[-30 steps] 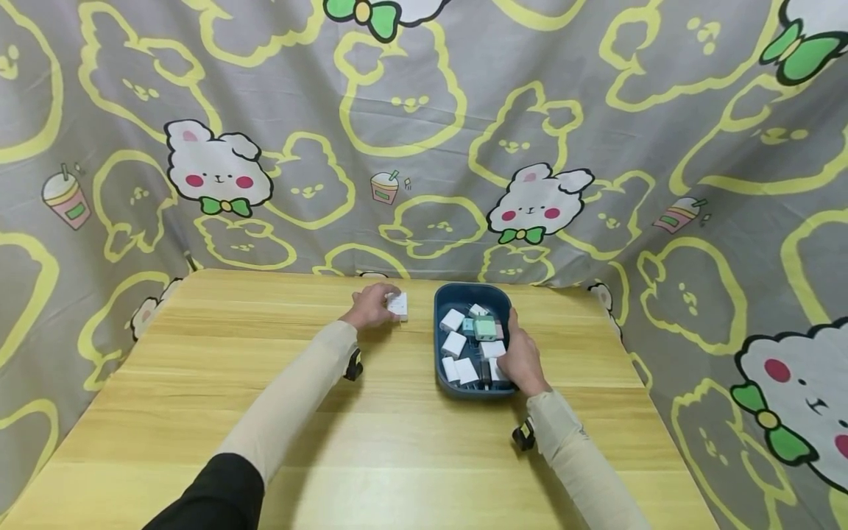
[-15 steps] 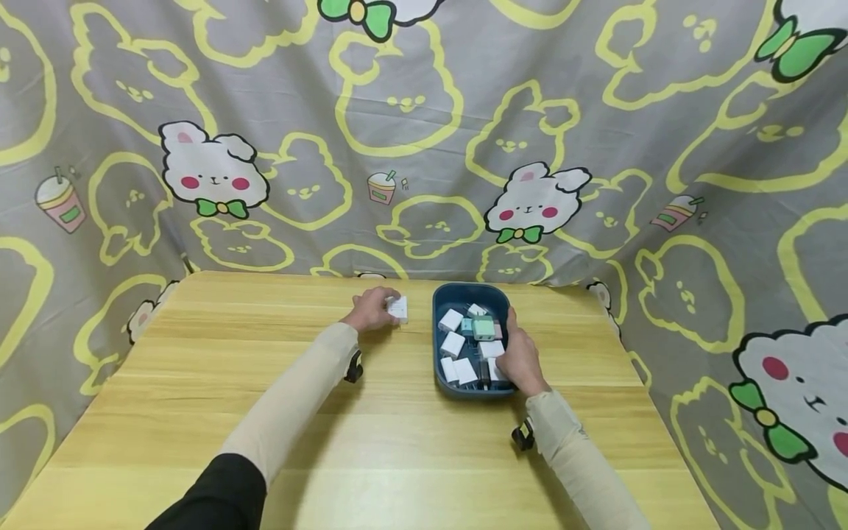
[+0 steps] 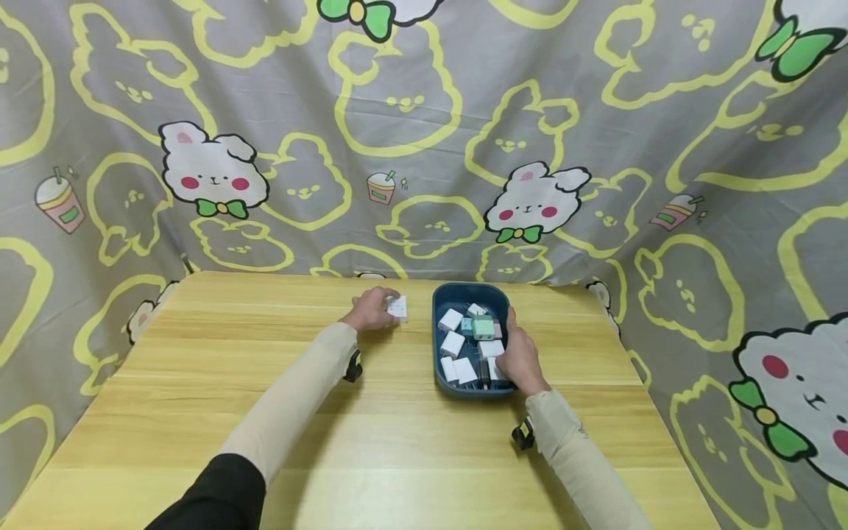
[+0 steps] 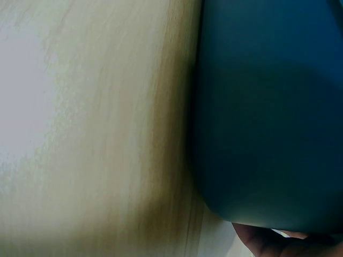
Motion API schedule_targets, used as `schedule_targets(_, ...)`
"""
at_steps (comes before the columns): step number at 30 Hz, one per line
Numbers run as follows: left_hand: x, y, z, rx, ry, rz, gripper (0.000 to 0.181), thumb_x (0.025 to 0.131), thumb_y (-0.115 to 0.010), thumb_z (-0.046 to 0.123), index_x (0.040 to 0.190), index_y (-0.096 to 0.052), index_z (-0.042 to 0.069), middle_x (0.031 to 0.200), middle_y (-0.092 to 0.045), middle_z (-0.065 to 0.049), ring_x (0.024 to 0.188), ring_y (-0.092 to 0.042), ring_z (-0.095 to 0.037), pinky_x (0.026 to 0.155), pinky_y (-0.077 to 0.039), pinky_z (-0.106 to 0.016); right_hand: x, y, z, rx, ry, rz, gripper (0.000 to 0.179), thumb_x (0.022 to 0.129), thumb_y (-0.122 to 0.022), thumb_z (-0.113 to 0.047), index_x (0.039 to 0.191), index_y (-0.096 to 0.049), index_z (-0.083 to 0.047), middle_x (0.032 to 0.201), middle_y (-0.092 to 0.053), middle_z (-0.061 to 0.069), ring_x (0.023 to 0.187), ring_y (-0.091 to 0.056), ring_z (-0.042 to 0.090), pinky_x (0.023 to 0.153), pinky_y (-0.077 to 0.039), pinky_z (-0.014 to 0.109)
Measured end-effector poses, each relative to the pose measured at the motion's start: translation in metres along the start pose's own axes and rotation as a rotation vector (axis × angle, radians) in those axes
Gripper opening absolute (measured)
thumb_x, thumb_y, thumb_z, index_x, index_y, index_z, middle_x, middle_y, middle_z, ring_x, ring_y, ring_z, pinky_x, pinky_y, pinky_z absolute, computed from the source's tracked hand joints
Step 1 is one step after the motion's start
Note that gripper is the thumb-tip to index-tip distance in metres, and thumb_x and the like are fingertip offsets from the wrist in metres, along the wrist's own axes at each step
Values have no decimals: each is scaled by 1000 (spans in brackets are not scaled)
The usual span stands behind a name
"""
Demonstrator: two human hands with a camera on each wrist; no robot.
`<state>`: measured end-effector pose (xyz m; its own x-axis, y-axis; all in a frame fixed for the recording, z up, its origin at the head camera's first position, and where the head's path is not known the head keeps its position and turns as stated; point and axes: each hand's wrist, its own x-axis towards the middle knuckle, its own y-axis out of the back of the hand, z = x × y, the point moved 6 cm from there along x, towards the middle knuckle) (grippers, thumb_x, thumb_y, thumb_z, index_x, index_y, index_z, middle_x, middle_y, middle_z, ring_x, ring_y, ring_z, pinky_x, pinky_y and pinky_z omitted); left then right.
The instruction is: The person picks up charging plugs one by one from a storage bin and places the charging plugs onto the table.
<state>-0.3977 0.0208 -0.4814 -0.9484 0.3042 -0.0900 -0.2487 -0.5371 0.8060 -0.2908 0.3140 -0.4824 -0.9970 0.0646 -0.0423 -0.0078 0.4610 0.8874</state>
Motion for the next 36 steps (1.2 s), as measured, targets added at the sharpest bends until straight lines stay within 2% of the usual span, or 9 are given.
schedule_targets(4, -2, 2, 0, 16, 9, -31, 63, 84, -79, 19, 143, -58, 12, 143, -59, -18, 127, -50, -40, 111, -28, -60, 0, 0, 1, -3, 0, -1, 104, 76, -64, 12, 162, -5, 1, 149, -45, 36, 100, -60, 37, 89, -53, 51)
schedule_targets(7, -3, 5, 0, 23, 19, -23, 67, 85, -74, 22, 147, -53, 12, 145, -55, -18, 131, -44, -40, 108, -30, -58, 0, 1, 1, -7, 2, 2, 103, 76, -64, 12, 162, -7, 1, 148, -46, 37, 99, -60, 38, 89, -53, 52)
schedule_targets(11, -2, 12, 1, 13, 15, 40, 66, 89, -68, 26, 151, -48, 12, 152, -50, -17, 142, -34, -40, 108, -30, -58, 1, 1, 2, -11, -2, -1, 104, 77, -64, 12, 162, -6, 1, 148, -46, 36, 100, -61, 38, 90, -53, 52)
schedule_targets(16, -1, 21, 12, -8, -57, 119, 59, 92, -67, 24, 147, -50, 10, 152, -50, -15, 146, -35, -40, 114, -28, -59, 0, 0, 2, -14, 7, 5, 104, 76, -64, 11, 162, -6, 1, 145, -49, 37, 94, -61, 36, 86, -53, 51)
schedule_targets(22, -5, 25, 45, 5, -193, 167, 52, 94, -67, 21, 143, -55, 11, 146, -55, -16, 139, -44, -38, 112, -32, -58, 0, 1, 5, -13, 9, 15, 105, 75, -64, 11, 162, -6, 2, 143, -50, 37, 96, -61, 37, 83, -52, 49)
schedule_targets(24, -8, 24, 59, 18, -237, 160, 52, 94, -67, 21, 143, -55, 11, 146, -55, -16, 138, -45, -37, 112, -33, -57, 0, 1, 4, -20, 20, 26, 105, 73, -64, 11, 161, -8, 3, 140, -53, 37, 97, -62, 39, 83, -52, 51)
schedule_targets(28, -15, 16, 90, 78, -336, 111, 51, 96, -65, 22, 144, -54, 10, 148, -54, -14, 140, -45, -34, 118, -33, -54, -1, 1, 3, -34, 36, 36, 105, 70, -65, 11, 160, -11, 6, 136, -55, 38, 99, -63, 42, 85, -52, 53)
schedule_targets(31, -21, 9, 111, 110, -397, 56, 49, 98, -63, 22, 144, -54, 11, 150, -53, -11, 143, -44, -31, 121, -32, -49, -1, 1, 2, -28, 31, 29, 105, 71, -65, 11, 160, -10, 5, 137, -55, 38, 95, -62, 38, 83, -52, 52)
schedule_targets(36, -31, -1, 133, 151, -442, -3, 43, 100, -61, 22, 142, -57, 14, 147, -54, -7, 138, -47, -25, 118, -39, -41, -1, 1, 1, -25, 24, 21, 104, 72, -64, 10, 161, -9, 4, 137, -55, 38, 91, -60, 36, 82, -52, 50)
